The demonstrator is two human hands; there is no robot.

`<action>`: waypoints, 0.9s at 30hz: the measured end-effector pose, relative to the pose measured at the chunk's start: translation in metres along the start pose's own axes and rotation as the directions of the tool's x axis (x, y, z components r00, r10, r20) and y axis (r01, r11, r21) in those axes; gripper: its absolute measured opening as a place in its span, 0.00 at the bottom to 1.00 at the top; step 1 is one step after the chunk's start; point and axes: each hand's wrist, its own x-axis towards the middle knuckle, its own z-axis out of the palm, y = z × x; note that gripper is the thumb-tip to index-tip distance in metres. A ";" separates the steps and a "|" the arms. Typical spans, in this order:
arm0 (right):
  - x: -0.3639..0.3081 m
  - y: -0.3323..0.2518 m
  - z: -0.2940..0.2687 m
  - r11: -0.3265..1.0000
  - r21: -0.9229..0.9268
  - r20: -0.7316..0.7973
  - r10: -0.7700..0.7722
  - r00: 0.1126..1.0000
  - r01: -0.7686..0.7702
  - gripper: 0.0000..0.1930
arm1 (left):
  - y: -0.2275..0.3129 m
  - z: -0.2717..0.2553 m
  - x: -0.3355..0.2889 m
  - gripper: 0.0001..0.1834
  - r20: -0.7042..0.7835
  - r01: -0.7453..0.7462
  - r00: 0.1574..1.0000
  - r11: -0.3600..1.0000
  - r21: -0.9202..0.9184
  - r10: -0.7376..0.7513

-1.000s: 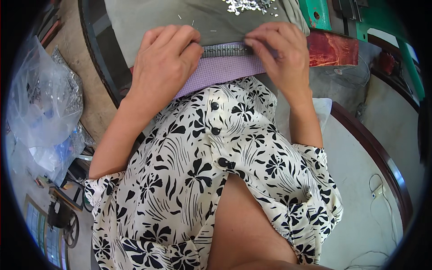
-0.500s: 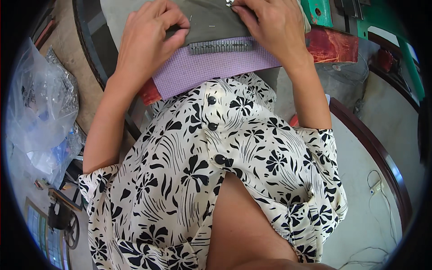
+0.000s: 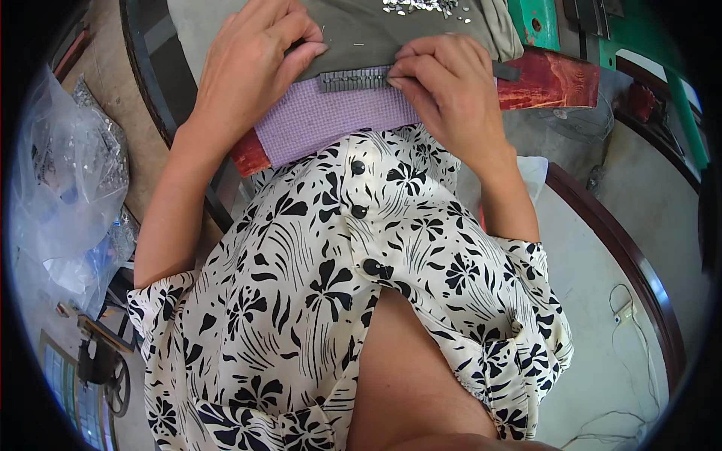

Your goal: Picking up small star-shaped metal sequins and placing them into a slotted jig before processing them with a manual press.

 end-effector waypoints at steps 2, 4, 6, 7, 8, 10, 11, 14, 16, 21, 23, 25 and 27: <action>-0.004 0.002 0.007 0.994 -0.104 -0.040 -0.027 0.999 0.023 0.08 | 0.004 0.000 -0.005 0.07 -0.032 0.024 0.999 0.999 -0.024 -0.024; -0.004 -0.001 0.009 0.991 -0.132 -0.055 -0.029 0.998 0.021 0.08 | 0.010 0.002 -0.012 0.07 -0.064 0.046 0.997 0.998 -0.052 -0.049; -0.004 -0.004 0.008 0.987 -0.157 -0.070 -0.034 0.997 0.023 0.08 | 0.022 0.006 -0.019 0.08 -0.132 0.073 0.987 0.985 -0.157 -0.094; -0.004 -0.004 0.007 0.987 -0.157 -0.076 -0.027 0.997 0.014 0.08 | 0.025 0.009 -0.022 0.08 -0.135 0.061 0.988 0.990 -0.131 -0.079; -0.004 -0.005 0.006 0.987 -0.158 -0.083 -0.019 0.996 0.006 0.08 | 0.026 0.012 -0.023 0.08 -0.136 0.062 0.988 0.990 -0.129 -0.079; -0.001 -0.006 0.003 0.989 -0.150 -0.078 -0.024 0.997 0.012 0.07 | 0.029 0.018 -0.024 0.07 -0.115 0.055 0.991 0.995 -0.079 -0.064; 0.000 -0.005 0.001 0.990 -0.142 -0.073 -0.028 0.997 0.018 0.07 | 0.029 0.019 -0.026 0.07 -0.117 0.053 0.991 0.995 -0.079 -0.062; 0.003 0.007 -0.006 0.999 -0.049 -0.082 0.016 0.996 -0.020 0.06 | 0.032 0.023 -0.028 0.08 -0.082 0.087 0.992 0.993 -0.075 -0.093; 0.010 0.021 -0.006 0.997 -0.037 -0.174 0.059 0.983 -0.066 0.04 | 0.033 0.027 -0.028 0.07 -0.150 0.096 0.983 0.991 -0.095 -0.109; 0.028 0.035 -0.006 0.982 -0.152 -0.116 0.099 0.988 -0.116 0.06 | 0.036 0.030 -0.029 0.07 -0.140 0.138 0.978 0.984 -0.114 -0.153; 0.039 0.024 -0.014 0.982 -0.127 -0.074 0.130 0.989 -0.139 0.05 | 0.036 0.030 -0.029 0.08 -0.123 0.147 0.979 0.983 -0.111 -0.161; 0.048 0.016 -0.017 0.972 -0.139 -0.047 0.185 0.982 -0.190 0.06 | 0.037 0.027 -0.027 0.10 -0.125 0.138 0.981 0.985 -0.107 -0.151; 0.052 0.013 -0.019 0.978 -0.146 -0.057 0.145 0.988 -0.152 0.06 | 0.040 0.024 -0.027 0.11 -0.127 0.155 0.977 0.982 -0.112 -0.169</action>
